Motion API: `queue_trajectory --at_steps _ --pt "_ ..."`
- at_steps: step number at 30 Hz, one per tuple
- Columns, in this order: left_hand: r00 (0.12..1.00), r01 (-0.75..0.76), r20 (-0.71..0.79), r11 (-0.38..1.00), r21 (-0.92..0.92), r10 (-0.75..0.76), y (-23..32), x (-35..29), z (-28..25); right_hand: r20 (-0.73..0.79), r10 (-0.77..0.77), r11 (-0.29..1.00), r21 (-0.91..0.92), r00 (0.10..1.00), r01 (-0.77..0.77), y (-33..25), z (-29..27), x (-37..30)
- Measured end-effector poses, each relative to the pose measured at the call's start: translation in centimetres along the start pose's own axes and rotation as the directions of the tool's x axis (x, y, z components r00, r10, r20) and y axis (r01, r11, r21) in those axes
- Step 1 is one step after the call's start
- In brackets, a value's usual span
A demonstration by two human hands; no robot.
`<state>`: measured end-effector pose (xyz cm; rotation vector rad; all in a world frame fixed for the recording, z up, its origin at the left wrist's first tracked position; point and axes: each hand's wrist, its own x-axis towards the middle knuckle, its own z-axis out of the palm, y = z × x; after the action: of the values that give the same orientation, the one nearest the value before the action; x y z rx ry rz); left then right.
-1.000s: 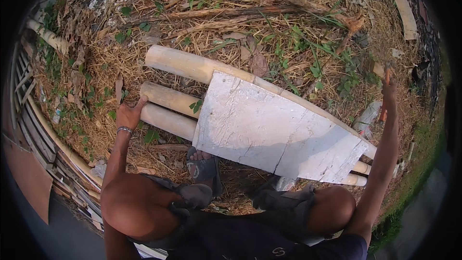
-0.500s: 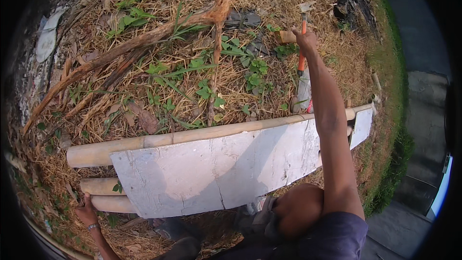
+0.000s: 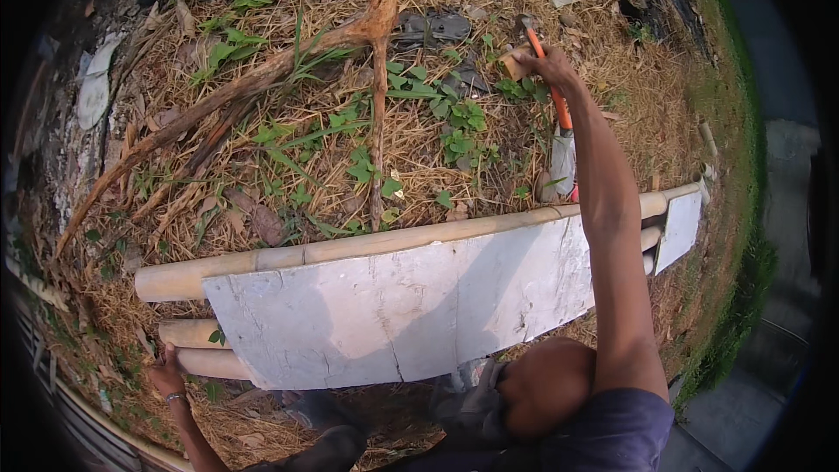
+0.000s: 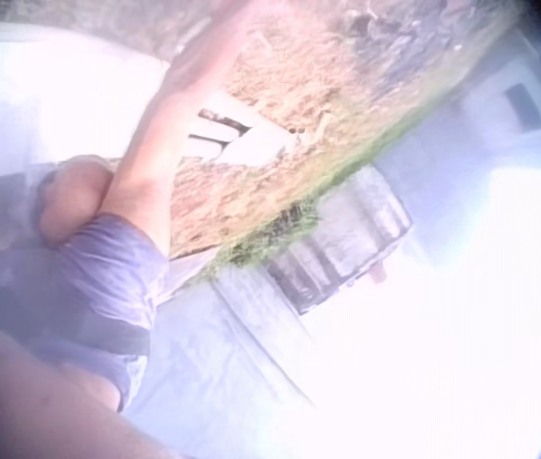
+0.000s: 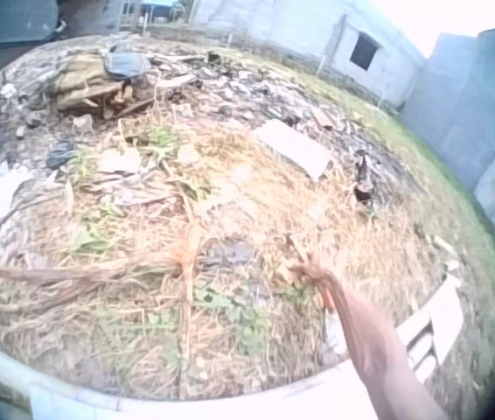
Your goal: The person retrieves nails from a bucket and walks outside to a debris area. They position a white board on bamboo supports and hammer nails into the board using a hammer.
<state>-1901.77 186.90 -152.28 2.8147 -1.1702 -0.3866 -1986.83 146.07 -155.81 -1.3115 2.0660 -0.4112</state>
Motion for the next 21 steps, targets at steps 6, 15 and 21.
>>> queue_trajectory --at_steps 6,15,21 --pt "0.997 -0.073 0.038 0.996 0.046 0.071 -0.2 0.7 -0.2 0.018 -0.246 0.945 -0.220 0.969 0.244 -1.3 -1.6 -3.8" --pt "0.942 -0.164 0.310 0.983 0.089 0.129 -0.1 3.0 -1.9 -0.219 -0.452 0.755 -0.611 0.865 0.239 -5.5 -5.4 -17.6" --pt "0.872 -0.180 0.464 0.984 0.009 0.155 -1.8 5.0 -0.2 -0.190 -0.325 0.824 -0.537 0.926 0.179 -5.3 -8.1 -34.5"
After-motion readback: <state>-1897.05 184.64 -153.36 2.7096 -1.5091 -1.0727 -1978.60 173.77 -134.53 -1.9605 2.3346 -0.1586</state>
